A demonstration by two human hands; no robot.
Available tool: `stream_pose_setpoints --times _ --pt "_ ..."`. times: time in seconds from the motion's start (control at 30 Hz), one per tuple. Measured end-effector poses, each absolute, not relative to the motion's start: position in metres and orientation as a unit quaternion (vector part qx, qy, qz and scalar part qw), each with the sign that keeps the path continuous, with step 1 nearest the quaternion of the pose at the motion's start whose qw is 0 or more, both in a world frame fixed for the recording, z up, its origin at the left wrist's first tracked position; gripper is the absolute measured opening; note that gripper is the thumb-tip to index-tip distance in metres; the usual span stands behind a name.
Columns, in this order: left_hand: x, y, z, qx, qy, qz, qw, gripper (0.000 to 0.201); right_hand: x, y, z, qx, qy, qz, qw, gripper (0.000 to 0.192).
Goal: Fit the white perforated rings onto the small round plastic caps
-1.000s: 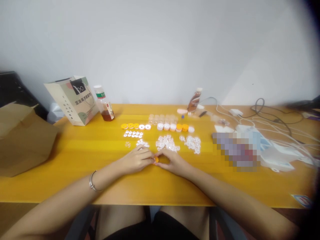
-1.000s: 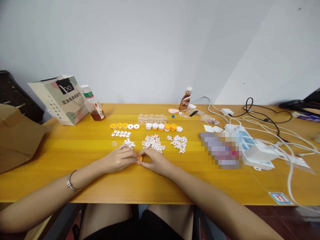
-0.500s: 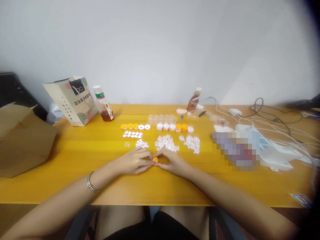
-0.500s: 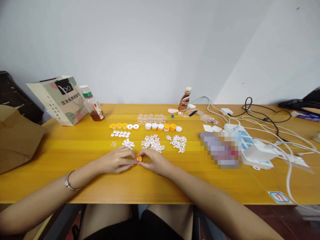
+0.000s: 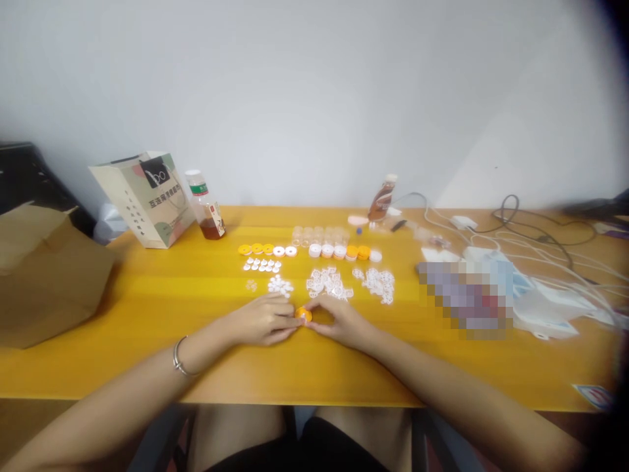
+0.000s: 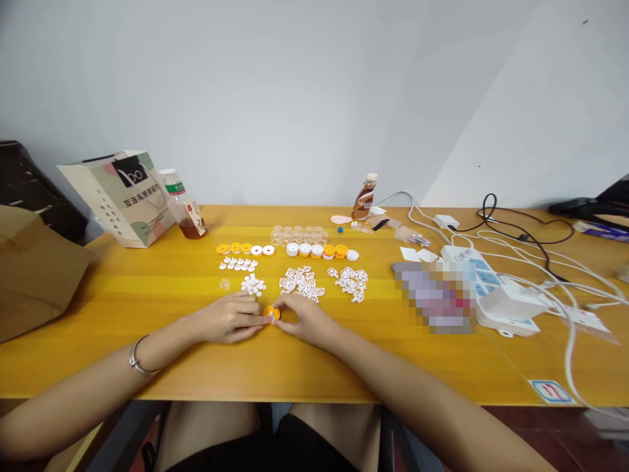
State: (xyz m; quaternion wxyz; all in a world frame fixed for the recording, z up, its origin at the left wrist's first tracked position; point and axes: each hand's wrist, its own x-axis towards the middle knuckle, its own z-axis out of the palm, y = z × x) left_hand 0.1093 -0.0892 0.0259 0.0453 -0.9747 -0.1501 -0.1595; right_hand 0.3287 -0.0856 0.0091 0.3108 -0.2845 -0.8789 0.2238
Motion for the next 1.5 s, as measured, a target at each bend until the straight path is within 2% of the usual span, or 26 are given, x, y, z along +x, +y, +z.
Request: stream_pose_setpoints --times 0.1,0.23,0.43,1.5 --pt "0.103 -0.084 0.026 -0.962 -0.174 -0.206 0.031 0.025 0.329 -0.085 0.009 -0.286 -0.879 0.232 0.303 0.018" --pt "0.086 -0.065 0.024 -0.924 -0.278 -0.261 0.028 0.023 0.330 -0.085 0.009 -0.295 -0.878 0.239 0.293 0.020" --pt "0.070 -0.046 0.020 -0.890 -0.394 -0.231 0.016 0.025 0.330 -0.085 0.009 -0.293 -0.879 0.239 0.290 0.019" --pt "0.075 -0.049 0.018 -0.909 -0.364 -0.199 0.033 0.020 0.330 -0.086 0.011 -0.293 -0.882 0.239 0.282 0.020"
